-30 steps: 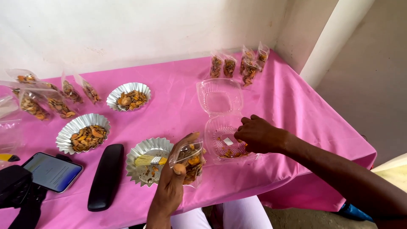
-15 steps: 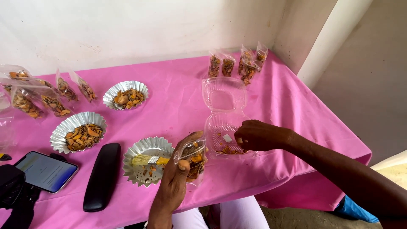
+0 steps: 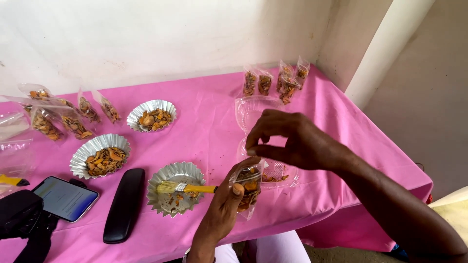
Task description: Packaging and cleaning small portions of tea ingredients into foil cups and plastic bags using a brush.
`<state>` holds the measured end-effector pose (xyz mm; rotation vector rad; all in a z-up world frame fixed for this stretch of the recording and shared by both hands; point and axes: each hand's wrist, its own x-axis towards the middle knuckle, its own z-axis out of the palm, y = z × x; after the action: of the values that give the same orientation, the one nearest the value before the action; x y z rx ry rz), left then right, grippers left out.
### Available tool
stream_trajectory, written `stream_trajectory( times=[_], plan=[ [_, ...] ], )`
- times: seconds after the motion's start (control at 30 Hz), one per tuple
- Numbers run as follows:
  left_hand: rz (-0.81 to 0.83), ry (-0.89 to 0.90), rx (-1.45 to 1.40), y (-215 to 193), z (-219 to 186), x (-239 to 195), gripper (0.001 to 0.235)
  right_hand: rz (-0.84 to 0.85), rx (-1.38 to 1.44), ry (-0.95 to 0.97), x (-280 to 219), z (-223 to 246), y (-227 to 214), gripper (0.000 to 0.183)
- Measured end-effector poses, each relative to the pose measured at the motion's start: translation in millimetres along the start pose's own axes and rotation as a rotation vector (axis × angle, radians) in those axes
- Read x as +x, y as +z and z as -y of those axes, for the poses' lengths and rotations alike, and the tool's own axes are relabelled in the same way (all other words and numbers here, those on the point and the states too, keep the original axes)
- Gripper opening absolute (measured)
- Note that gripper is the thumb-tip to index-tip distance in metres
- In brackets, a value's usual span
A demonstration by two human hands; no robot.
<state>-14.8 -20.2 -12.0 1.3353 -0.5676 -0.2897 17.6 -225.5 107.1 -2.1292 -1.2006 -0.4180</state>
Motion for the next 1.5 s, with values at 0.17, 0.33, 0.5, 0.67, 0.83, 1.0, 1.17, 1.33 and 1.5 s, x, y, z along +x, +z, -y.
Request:
stream_trajectory(
  times=[0.17,0.33,0.5,0.67,0.83,1.0,1.17,1.33,1.5],
  plan=[
    [-0.045,0.003,0.107,-4.4,10.2,1.0,0.086,0.054,-0.062,-0.08,-3.3,5.6,10.1,0.008],
    [-0.02,0.012,0.08,-2.6,8.7,1.1,0.087,0.08,-0.031,-0.102,-5.2,12.4,8.2,0.015],
    [-0.055,0.044,0.059,-4.9,15.8,1.1,0.084,0.155,-0.027,-0.01,-15.4,5.8,6.3,0.028],
    [-0.025,0.112,0.081,-5.4,18.1,2.8,0.083,0.063,-0.007,-0.011,-9.5,15.5,4.6,0.013],
    [0.018,0.166,0.052,-7.8,4.6,2.9,0.089,0.052,0.002,-0.055,-15.2,6.9,-1.7,0.015],
    [-0.068,0.288,0.015,-28.4,-1.1,-11.8,0.095,0.177,-0.272,0.268,-45.2,-52.6,-0.7,0.025],
    [-0.135,0.238,-0.13,-29.3,-1.3,-17.5,0.104,0.587,-0.26,0.493,-63.2,-92.4,44.7,0.039],
    [-0.152,0.239,0.052,-31.5,1.5,-13.7,0.103,0.749,-0.251,0.508,-65.3,-106.9,62.1,0.049],
    [-0.181,0.173,0.045,-34.1,10.5,-10.8,0.103,0.545,-0.221,0.349,-81.3,-120.0,78.0,0.017]
  ],
)
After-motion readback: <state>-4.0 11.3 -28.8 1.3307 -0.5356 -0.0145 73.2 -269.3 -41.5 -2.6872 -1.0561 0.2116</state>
